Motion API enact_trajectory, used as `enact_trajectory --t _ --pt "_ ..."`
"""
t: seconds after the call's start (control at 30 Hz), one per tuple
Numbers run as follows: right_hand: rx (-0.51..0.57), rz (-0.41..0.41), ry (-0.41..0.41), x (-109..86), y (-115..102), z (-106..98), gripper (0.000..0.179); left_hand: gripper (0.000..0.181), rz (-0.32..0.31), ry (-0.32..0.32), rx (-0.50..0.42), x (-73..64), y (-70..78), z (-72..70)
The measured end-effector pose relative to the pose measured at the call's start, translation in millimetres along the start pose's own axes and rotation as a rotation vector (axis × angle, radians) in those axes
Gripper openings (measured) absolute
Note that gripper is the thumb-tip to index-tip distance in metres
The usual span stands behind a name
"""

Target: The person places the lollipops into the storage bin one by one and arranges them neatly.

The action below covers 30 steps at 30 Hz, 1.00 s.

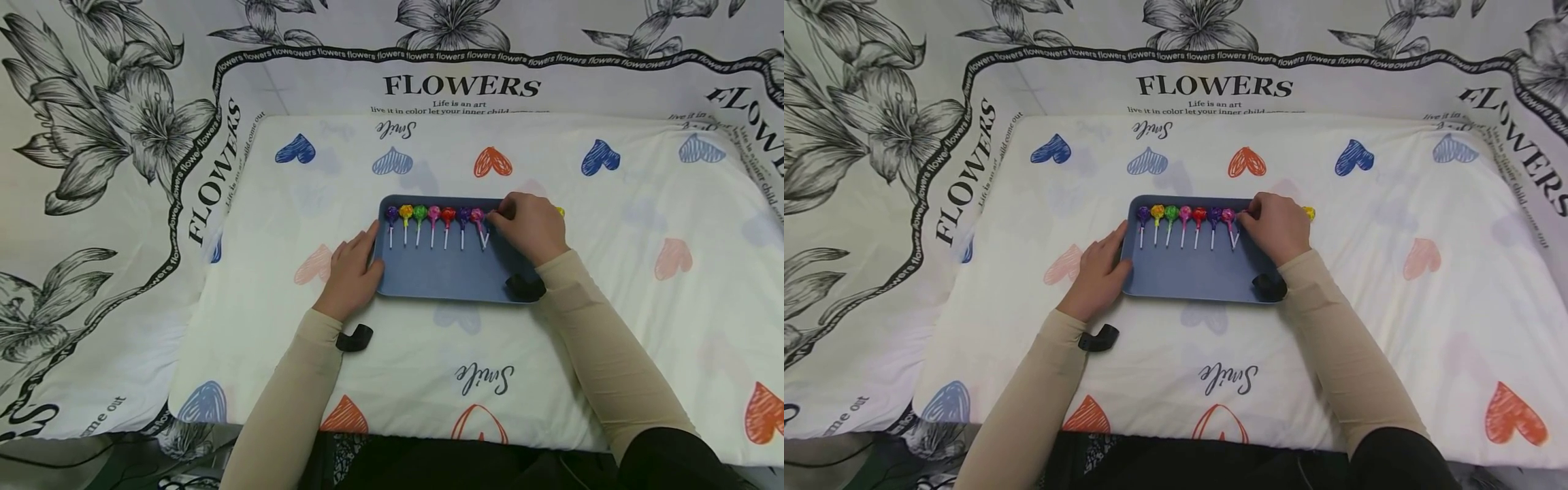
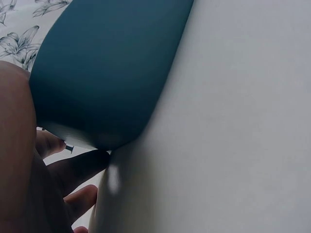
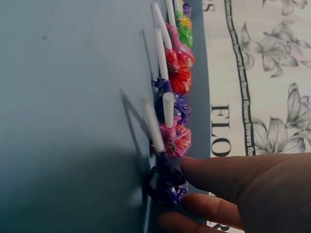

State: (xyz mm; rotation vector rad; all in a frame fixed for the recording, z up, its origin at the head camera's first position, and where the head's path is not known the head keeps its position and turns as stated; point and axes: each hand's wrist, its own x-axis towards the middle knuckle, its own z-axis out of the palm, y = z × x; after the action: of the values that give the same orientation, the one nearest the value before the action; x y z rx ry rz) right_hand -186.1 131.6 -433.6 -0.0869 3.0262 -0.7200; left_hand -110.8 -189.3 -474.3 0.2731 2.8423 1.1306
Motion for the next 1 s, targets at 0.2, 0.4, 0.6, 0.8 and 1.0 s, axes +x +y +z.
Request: enact_trajectory --t 0.2,0.4,0.6,0.8,1.0 --pt "0.03 -0.012 -0.013 -1.3 2 -4 0.035 0.066 -0.005 -0.002 0.003 0.4 0.8 -0.4" --pt "0.101 -0.03 0.054 -2.6 7 -12 0.036 0.066 -0.011 -0.007 0.008 -0.2 -0.7 0.8" --pt "0.155 -0.048 0.168 -3.7 15 -24 0.034 0.067 -0.011 0.005 0.003 -0.3 -0.9 1.0" --pt "0.156 -0.037 0.148 -5.6 23 -28 0.038 0.067 -0.018 -0.001 0.005 -0.6 -0.7 1.3" --pt "0.151 -0.017 0.129 -7.8 25 -33 0.041 0.067 -0.016 -0.001 0.007 0.1 0.5 0.7"
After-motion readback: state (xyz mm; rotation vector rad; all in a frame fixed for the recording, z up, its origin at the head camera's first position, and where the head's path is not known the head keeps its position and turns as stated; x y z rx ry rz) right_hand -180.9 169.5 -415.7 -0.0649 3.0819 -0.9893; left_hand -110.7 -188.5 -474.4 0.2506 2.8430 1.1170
